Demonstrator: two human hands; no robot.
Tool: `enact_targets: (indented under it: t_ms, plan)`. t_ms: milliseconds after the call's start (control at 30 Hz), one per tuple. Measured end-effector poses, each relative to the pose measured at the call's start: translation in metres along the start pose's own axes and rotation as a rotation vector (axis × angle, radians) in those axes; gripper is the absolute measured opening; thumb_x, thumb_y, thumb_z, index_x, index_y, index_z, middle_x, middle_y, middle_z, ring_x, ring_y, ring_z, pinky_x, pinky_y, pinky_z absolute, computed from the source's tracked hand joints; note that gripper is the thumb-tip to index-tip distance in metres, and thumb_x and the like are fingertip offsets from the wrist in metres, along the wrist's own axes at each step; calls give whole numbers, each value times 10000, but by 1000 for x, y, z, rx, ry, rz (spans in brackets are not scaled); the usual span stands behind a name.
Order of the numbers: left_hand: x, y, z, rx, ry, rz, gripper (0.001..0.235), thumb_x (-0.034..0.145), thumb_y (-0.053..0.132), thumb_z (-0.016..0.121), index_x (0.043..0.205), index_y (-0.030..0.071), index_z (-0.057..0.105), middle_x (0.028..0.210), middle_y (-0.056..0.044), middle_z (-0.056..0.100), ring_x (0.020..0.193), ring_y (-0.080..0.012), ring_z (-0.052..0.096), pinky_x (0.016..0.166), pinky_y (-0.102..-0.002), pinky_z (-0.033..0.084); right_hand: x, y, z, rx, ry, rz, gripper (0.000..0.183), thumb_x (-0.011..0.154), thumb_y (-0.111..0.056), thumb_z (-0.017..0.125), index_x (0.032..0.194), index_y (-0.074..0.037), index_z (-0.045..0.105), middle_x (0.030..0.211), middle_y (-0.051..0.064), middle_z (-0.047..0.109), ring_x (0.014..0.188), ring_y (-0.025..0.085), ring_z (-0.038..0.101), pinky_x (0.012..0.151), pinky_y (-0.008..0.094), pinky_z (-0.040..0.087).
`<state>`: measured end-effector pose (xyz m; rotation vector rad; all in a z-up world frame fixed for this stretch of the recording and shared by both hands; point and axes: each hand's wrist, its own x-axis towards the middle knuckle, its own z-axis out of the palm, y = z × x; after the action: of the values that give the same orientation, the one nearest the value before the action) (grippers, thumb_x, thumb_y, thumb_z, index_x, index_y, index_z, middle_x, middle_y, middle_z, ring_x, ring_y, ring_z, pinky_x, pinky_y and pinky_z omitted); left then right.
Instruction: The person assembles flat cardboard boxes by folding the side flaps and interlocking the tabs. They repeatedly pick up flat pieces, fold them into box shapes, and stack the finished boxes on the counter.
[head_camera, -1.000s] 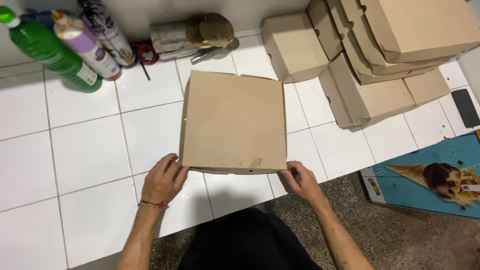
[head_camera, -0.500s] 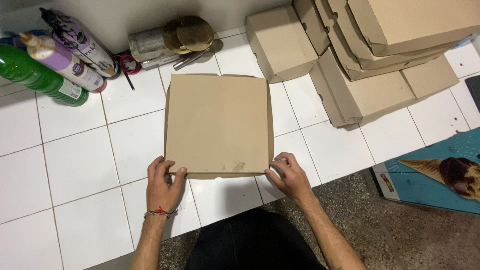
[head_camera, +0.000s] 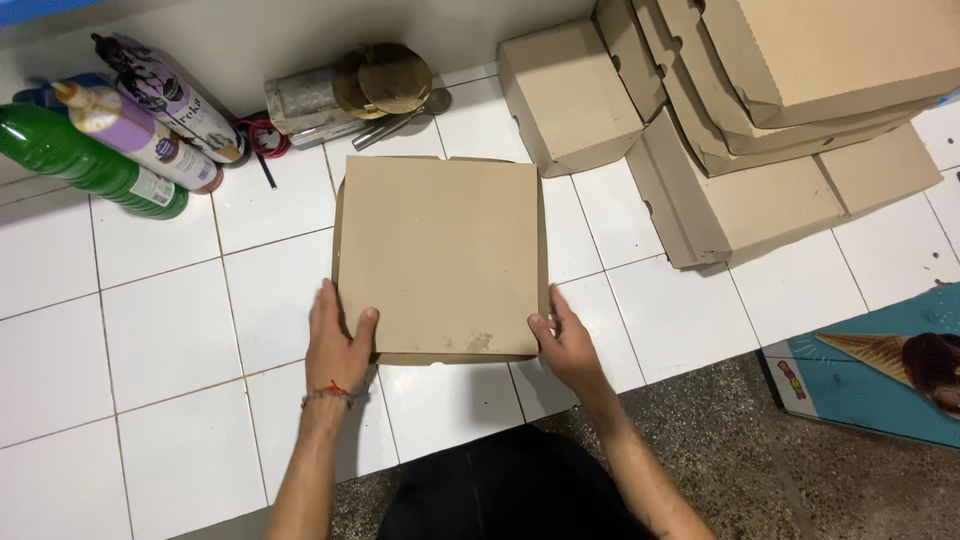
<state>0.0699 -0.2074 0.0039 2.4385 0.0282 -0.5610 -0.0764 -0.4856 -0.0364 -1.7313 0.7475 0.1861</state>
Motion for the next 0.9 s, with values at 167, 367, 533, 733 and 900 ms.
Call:
enact_targets:
  t_ms: [167,367,533,733,900]
  plan:
    - [31,-52,16,13,65,-88,667,1062,570,423,1579,149,440,1472,-190,556,1384,-367,525,1117,-517,449,3,-1,13,0,70,77,559,995,-374,612,1488,-117,553,1449,140,624,1322,300,599,1098,430,504]
    - [38,-115,11,-219,5,-232,457,1058,574,524,1275,214,704,1098,-118,724,1135,-334,647,941,-446,505,34,50,15,309,175,102,198,962,-217,768,901,-38,708,663,74,616,589,173,545,568,283,440]
    - [29,-126,-10,-395,-45,-258,413,972,504,734,1238,188,717,1016,-44,770,949,-208,661,809,-354,508,23,33,17,406,98,127,491,877,-217,849,1228,12,593,964,109,721,640,131,558,496,234,433]
    - [4,-95,-65,-594,-111,9,477,1006,243,663,1451,77,611,1470,-189,618,1350,-363,568,1117,-498,480,17,15,7,316,76,-88,533,900,-70,755,1406,-13,598,1154,67,695,561,112,561,463,228,431]
    - [7,-94,-69,-1088,-208,-156,462,1051,227,511,1383,-80,606,1245,-367,658,1091,-499,667,897,-605,578,-20,-26,21,224,325,-168,240,952,-41,593,1118,-81,762,762,25,621,513,140,474,432,326,392]
